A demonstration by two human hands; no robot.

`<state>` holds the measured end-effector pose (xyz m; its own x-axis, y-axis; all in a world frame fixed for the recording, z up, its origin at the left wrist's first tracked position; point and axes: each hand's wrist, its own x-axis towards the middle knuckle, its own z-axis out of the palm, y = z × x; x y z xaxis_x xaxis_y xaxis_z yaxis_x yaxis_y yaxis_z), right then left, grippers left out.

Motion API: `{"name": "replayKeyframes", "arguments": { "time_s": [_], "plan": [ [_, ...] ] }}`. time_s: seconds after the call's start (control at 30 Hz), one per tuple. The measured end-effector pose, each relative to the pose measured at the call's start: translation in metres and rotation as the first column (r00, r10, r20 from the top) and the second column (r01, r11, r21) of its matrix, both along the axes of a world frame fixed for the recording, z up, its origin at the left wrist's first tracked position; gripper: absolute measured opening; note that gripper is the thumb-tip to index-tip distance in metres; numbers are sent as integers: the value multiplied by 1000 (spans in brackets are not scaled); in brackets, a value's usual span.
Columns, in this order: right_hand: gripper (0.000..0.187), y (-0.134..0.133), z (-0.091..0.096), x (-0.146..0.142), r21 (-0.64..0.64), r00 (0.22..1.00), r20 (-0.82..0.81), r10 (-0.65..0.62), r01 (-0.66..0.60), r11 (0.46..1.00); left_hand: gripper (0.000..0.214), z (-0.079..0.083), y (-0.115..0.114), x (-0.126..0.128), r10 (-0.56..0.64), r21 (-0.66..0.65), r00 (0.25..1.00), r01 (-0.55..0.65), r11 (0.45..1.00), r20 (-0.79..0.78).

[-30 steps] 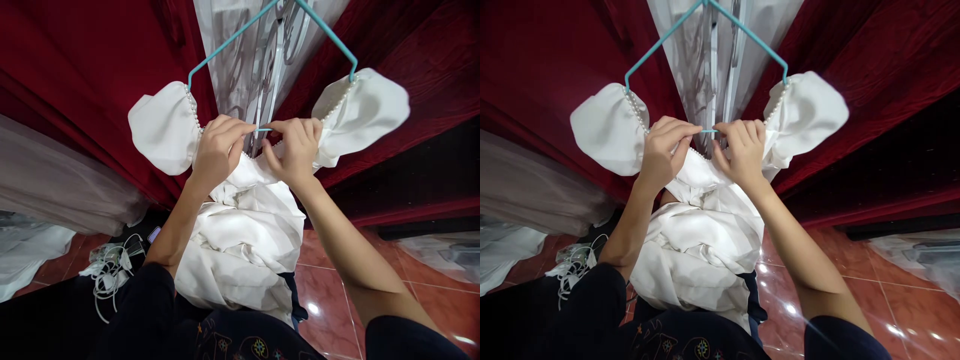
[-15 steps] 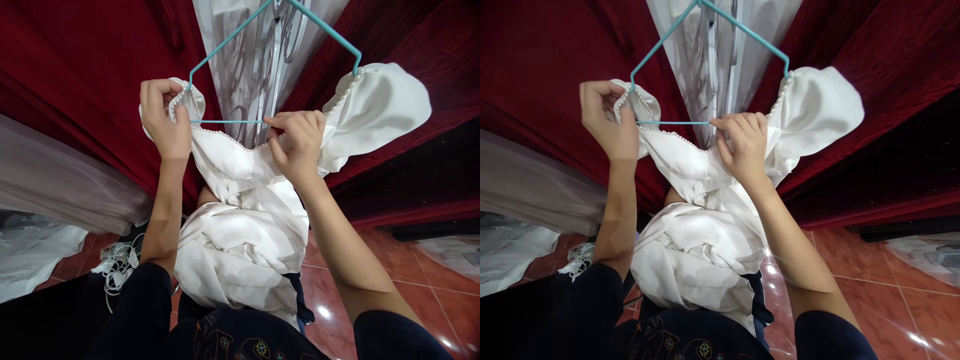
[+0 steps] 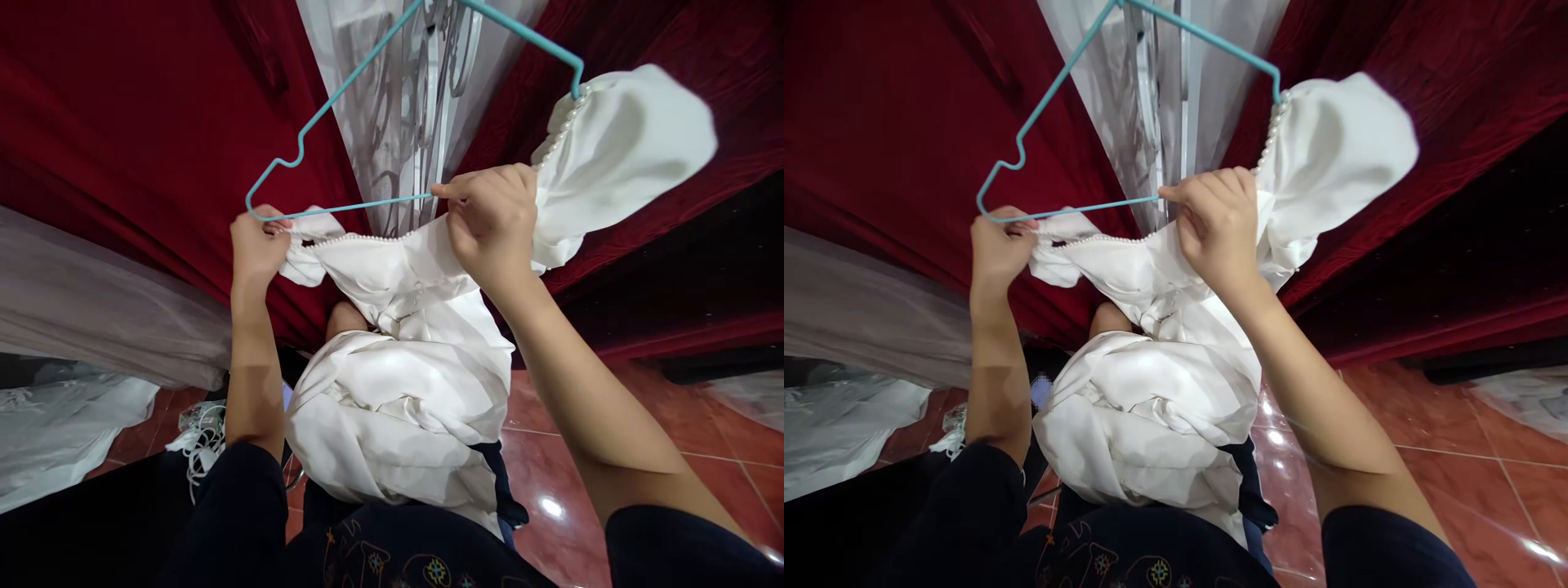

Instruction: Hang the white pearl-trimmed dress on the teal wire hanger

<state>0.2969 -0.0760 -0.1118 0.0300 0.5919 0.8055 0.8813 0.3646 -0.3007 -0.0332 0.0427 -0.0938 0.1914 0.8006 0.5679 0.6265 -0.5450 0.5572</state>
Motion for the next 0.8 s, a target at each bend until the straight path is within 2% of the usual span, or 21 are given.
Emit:
{"name": "replayKeyframes", "arguments": {
  "time_s": [0.07,0.13,0.2,0.23,0.27,0.33,0.4,0.47,0.53,0.6,0.7,0.8],
  "plan": [
    [31,0,0,-2,-17,1000,0,13,-13,1000,6,-11,-16,13,-122,-36,990,120,992,-73],
    [31,0,0,-4,-21,1000,0,11,-11,1000,15,-13,-37,33,-294,-2,944,297,955,-152],
    [29,0,0,-3,-19,1000,-5,0,0,1000,19,-9,-59,54,-422,134,884,452,882,-199],
    [28,0,0,-2,-17,1000,-7,-8,7,1000,22,-4,-68,63,-437,223,876,476,851,-203],
    [28,-1,1,-1,-21,1000,-7,-14,14,1000,24,1,-74,70,-422,323,889,459,828,-179],
    [29,-3,3,0,-41,1000,4,-21,21,999,26,12,-77,80,-345,512,935,336,790,-81],
    [30,-7,6,0,-64,1000,26,-6,7,998,30,22,-70,82,-266,599,964,196,776,28],
    [32,-12,9,0,-83,999,50,21,-17,996,33,25,-58,81,-225,559,972,151,815,65],
    [32,-16,12,1,-82,997,74,28,-22,996,27,22,-49,79,-220,452,975,193,871,9],
    [31,-17,16,4,-48,995,89,39,-34,998,20,17,-47,79,-218,371,974,223,901,-56],
    [24,-12,23,19,134,998,43,36,-41,990,21,12,-54,80,-203,310,975,222,924,-93],
    [28,1,34,42,358,986,-63,-157,170,918,22,15,-60,80,-225,263,970,243,934,-96]
  ]
}}
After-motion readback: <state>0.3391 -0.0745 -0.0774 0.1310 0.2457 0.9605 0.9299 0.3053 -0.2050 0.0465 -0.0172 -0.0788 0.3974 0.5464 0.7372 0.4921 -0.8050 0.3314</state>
